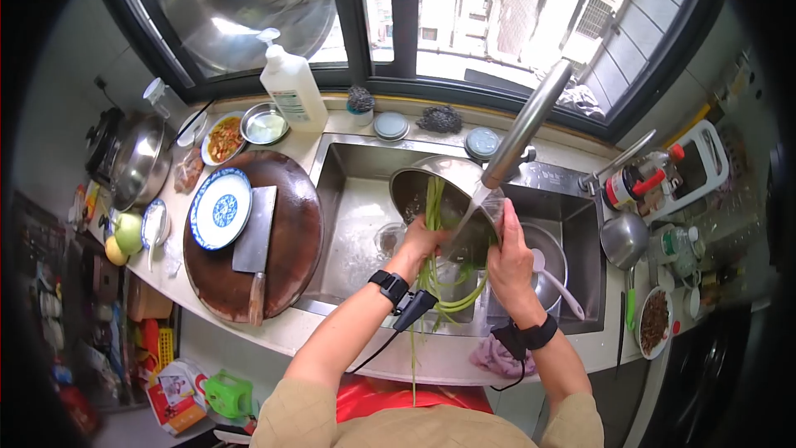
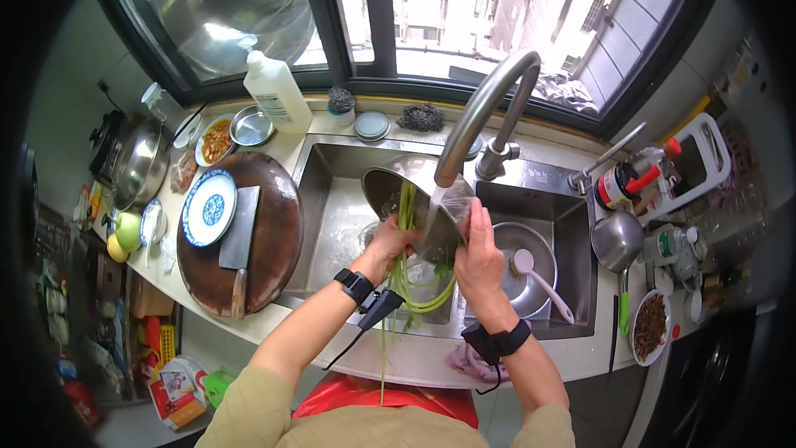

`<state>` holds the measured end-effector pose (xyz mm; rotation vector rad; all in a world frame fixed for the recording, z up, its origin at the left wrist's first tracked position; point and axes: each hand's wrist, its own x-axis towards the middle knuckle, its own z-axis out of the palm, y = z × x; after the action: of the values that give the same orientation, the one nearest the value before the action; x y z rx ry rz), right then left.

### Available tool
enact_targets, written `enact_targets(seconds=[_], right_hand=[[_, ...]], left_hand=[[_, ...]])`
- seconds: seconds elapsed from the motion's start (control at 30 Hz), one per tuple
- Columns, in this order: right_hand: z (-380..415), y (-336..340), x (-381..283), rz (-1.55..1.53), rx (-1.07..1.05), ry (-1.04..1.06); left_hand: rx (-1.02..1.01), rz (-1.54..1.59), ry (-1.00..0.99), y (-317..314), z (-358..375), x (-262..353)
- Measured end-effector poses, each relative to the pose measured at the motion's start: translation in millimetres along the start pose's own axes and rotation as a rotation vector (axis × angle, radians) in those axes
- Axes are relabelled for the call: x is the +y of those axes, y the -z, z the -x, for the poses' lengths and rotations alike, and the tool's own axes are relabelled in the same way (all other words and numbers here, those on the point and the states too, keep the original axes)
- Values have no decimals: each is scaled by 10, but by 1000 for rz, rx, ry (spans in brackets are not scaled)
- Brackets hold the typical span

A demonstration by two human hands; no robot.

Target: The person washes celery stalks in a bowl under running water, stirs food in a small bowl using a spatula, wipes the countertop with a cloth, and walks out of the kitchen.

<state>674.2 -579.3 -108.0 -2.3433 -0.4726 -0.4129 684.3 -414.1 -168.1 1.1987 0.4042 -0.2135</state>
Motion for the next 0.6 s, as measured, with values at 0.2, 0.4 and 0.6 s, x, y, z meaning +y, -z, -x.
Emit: enact_targets(seconds=[0.2, 0.4, 0.6], right_hand=[[142, -100, 109, -251, -166, -447], [307, -311, 120, -806, -236, -813], [369, -374, 55, -855, -343, -945]], left_hand=[[74, -132, 128, 99, 125, 4], [30, -261, 157, 302, 195, 99], [36, -478, 94, 516, 232, 375]])
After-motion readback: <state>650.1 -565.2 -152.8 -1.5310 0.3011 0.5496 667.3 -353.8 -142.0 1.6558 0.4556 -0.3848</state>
